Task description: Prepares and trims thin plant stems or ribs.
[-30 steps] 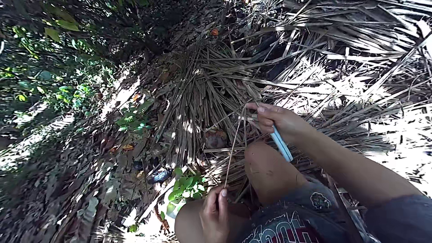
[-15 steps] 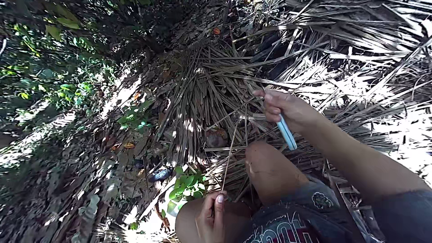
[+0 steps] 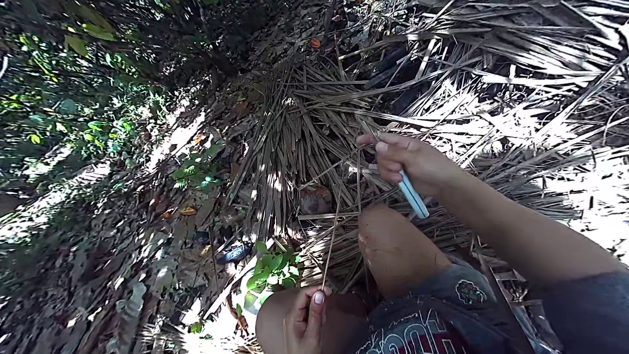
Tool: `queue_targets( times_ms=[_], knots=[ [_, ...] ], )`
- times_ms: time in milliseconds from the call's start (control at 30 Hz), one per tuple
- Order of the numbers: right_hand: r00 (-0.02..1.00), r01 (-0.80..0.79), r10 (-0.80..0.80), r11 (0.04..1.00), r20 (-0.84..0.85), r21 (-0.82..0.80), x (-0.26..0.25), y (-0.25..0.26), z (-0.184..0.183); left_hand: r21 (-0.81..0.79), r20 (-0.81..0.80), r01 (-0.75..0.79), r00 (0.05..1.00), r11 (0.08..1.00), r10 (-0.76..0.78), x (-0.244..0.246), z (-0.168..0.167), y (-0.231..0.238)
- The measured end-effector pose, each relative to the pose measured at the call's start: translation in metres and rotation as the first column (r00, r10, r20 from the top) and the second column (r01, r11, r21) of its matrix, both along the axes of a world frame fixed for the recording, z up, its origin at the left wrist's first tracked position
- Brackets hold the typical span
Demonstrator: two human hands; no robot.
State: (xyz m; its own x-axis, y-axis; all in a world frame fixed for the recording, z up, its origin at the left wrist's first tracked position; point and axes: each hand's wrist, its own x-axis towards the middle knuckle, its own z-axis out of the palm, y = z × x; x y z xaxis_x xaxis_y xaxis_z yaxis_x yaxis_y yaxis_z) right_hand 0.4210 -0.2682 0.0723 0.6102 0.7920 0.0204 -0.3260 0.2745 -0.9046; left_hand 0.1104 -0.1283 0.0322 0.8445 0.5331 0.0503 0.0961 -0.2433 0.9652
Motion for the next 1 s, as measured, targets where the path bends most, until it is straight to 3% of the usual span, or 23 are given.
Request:
queue_targets(
  times_ms=[33,100,167,233,367,467,567,700,767,833,900,1000],
  knots=[
    [0.999,-0.038,0.038,0.999,0.008,-0.007,-0.006,-0.002,0.002,-0.004,0.002,-0.004,1.0,1.0,0.004,0.001,0.0,0.001],
    [0.951,-0.304,0.307,0.947,0.019,-0.108,-0.039,-0.004,-0.001,-0.024,0.007,-0.004,1.0,1.0,0.004,0.004,0.0,0.001],
    [0.809,-0.58,0.588,0.795,-0.013,-0.177,-0.077,0.003,-0.013,-0.05,0.019,0.006,1.0,0.999,-0.005,0.008,0.001,0.001],
    [0.725,-0.684,0.685,0.709,-0.063,-0.171,-0.091,0.01,-0.021,-0.083,0.046,0.046,0.998,0.995,-0.043,0.007,-0.001,0.003],
    [0.889,-0.458,0.456,0.881,-0.042,-0.118,-0.047,0.013,-0.01,-0.15,0.055,0.125,0.991,0.981,-0.118,-0.003,-0.007,0.011],
    [0.931,-0.365,0.365,0.926,-0.02,-0.093,-0.043,0.014,-0.009,-0.005,0.011,0.102,0.995,0.995,-0.102,0.002,-0.007,0.004],
    [0.888,-0.453,0.46,0.878,0.012,-0.153,-0.059,0.014,-0.017,0.217,0.032,0.008,0.999,0.976,-0.015,0.013,-0.009,-0.002],
    [0.781,-0.615,0.624,0.763,-0.021,-0.197,-0.08,0.01,-0.024,0.35,0.035,-0.032,0.999,0.936,0.02,0.016,-0.008,-0.002],
    [0.867,-0.489,0.498,0.848,-0.006,-0.204,-0.057,0.007,-0.013,0.4,0.043,-0.028,0.999,0.916,0.011,0.013,-0.008,-0.001],
    [0.965,-0.262,0.261,0.959,-0.017,-0.108,-0.03,0.006,-0.009,0.419,0.059,-0.038,0.998,0.907,0.014,0.012,-0.008,-0.001],
    [0.99,-0.14,0.139,0.99,-0.034,-0.027,-0.021,0.005,-0.006,0.416,0.056,-0.048,0.998,0.908,0.027,0.013,-0.008,-0.001],
    [0.906,-0.421,0.423,0.898,-0.01,-0.13,-0.058,0.002,-0.004,0.4,0.054,-0.053,0.998,0.915,0.034,0.016,-0.007,0.0]
  ],
)
